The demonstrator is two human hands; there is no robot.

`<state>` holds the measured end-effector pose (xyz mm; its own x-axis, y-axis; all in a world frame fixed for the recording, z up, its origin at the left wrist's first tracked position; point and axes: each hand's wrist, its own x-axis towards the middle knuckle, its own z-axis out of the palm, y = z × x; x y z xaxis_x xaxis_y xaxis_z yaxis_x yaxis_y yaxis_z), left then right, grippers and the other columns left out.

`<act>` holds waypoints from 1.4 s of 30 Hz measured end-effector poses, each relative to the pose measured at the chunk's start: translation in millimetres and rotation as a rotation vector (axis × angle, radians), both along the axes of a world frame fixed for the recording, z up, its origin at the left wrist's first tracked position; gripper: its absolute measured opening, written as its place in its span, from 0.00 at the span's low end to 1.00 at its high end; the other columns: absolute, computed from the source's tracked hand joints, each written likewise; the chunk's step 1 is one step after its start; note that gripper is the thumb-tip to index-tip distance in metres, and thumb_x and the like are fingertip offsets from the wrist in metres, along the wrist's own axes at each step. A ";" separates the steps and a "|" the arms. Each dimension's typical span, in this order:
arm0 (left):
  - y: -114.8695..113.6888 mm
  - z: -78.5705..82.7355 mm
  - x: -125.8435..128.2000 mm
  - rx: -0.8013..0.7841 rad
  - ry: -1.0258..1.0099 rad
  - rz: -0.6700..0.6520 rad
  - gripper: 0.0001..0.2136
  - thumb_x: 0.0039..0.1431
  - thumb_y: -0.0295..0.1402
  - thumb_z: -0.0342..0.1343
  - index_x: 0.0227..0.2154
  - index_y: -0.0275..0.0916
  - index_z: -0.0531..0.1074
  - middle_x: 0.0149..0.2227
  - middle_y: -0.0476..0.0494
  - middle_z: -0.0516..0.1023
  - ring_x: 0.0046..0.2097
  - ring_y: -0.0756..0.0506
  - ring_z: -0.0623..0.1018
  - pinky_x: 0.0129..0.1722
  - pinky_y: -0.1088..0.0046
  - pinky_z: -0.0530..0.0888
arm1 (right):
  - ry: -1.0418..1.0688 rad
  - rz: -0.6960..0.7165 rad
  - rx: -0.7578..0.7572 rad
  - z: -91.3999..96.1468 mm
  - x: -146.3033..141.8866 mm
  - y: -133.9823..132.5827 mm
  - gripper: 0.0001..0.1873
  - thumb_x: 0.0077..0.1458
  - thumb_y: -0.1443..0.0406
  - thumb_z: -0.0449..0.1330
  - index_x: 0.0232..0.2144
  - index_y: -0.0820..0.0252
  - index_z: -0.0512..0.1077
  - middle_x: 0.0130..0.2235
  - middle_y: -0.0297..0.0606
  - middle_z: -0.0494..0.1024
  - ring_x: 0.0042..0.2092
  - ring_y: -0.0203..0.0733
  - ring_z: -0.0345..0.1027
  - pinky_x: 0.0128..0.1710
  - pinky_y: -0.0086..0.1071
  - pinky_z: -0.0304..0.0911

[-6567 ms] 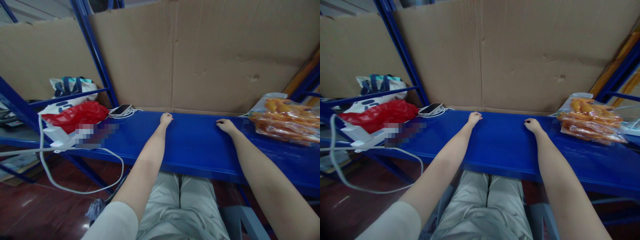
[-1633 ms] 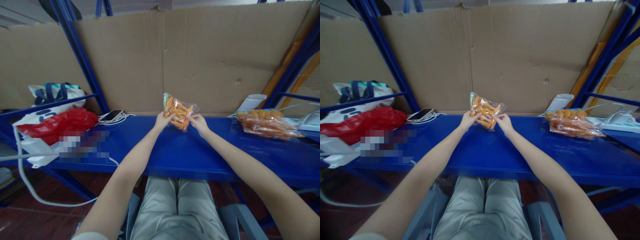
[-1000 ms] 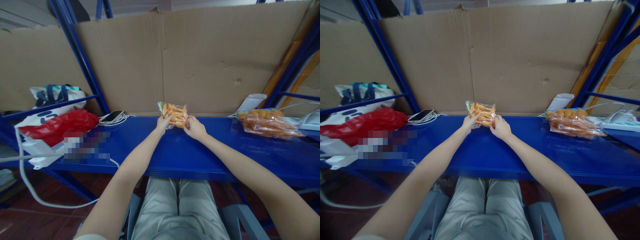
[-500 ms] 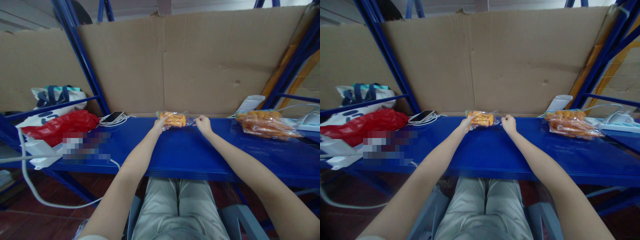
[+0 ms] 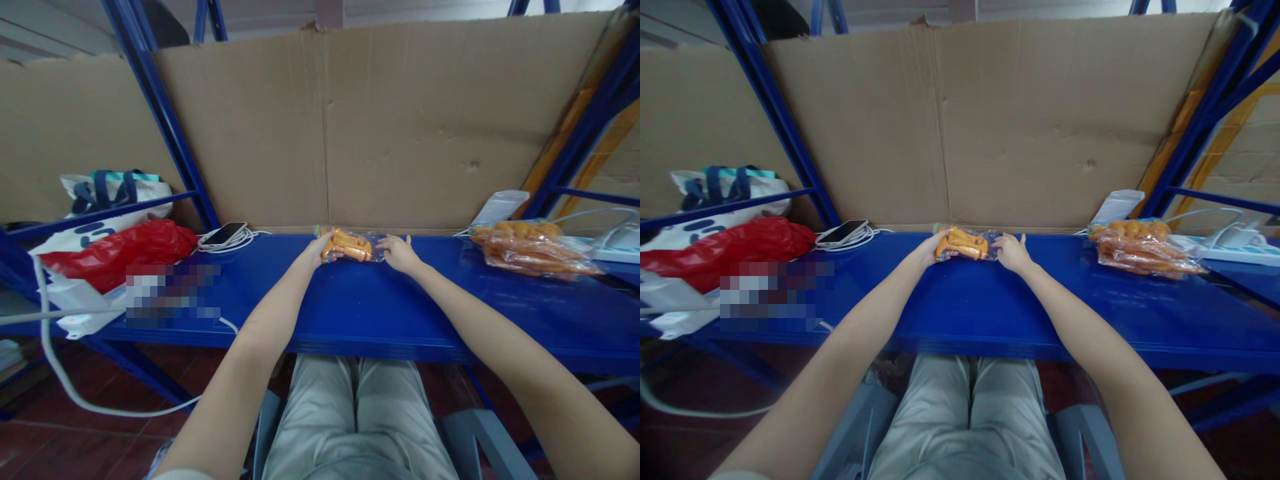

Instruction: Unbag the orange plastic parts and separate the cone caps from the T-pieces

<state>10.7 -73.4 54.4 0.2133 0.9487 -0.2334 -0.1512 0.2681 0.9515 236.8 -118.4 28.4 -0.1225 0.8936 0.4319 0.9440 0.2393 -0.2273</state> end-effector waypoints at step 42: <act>-24.8 5.5 23.0 0.309 0.146 -0.143 0.21 0.65 0.49 0.46 0.42 0.37 0.76 0.47 0.35 0.81 0.43 0.42 0.81 0.41 0.69 0.75 | -0.138 -0.081 0.294 23.5 -17.5 -30.6 0.25 0.58 0.72 0.50 0.56 0.56 0.73 0.52 0.45 0.75 0.51 0.51 0.68 0.44 0.40 0.70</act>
<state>33.7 -98.2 59.9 0.3344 0.9422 0.0215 0.0107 -0.0267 0.9996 219.4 -149.0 51.9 -0.1312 0.7428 0.6566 0.9798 0.1981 -0.0282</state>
